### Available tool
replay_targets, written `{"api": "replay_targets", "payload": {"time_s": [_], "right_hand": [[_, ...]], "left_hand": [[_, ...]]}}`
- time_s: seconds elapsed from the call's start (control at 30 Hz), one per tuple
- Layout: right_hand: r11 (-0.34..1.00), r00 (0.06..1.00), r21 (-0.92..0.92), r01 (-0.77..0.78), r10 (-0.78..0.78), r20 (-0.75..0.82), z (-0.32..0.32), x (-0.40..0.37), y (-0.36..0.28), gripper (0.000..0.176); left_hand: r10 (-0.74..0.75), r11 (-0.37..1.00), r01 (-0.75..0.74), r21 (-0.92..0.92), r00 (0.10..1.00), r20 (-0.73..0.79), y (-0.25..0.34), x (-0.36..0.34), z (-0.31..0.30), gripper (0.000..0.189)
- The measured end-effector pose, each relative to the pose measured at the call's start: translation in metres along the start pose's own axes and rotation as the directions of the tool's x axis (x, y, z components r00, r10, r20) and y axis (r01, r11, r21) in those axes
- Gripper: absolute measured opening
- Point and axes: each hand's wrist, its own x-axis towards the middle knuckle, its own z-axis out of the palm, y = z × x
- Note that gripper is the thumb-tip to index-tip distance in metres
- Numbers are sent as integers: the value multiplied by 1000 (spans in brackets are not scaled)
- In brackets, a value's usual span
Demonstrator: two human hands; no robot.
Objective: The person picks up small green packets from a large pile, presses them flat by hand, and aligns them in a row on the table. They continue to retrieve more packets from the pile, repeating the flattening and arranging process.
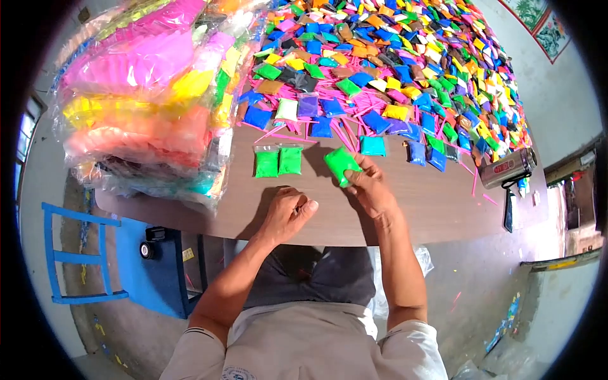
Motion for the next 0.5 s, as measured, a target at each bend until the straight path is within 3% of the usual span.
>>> {"api": "replay_targets", "payload": {"time_s": [0.17,0.3,0.4,0.5], "right_hand": [[962,973,-163,-221,229,37,1,-19,-6,41],[950,965,-286,-126,183,185,8,-19,0,41],[922,962,-362,-133,208,175,2,-11,4,41],[996,992,-59,-71,77,101,9,-10,22,36]], "left_hand": [[5,999,-7,-34,999,-51,-1,0,3,53],[25,1000,-25,18,1000,-13,3,3,4,54],[15,999,-15,35,1000,-13,3,3,1,51],[-58,998,57,-32,998,-13,-2,0,2,49]]}}
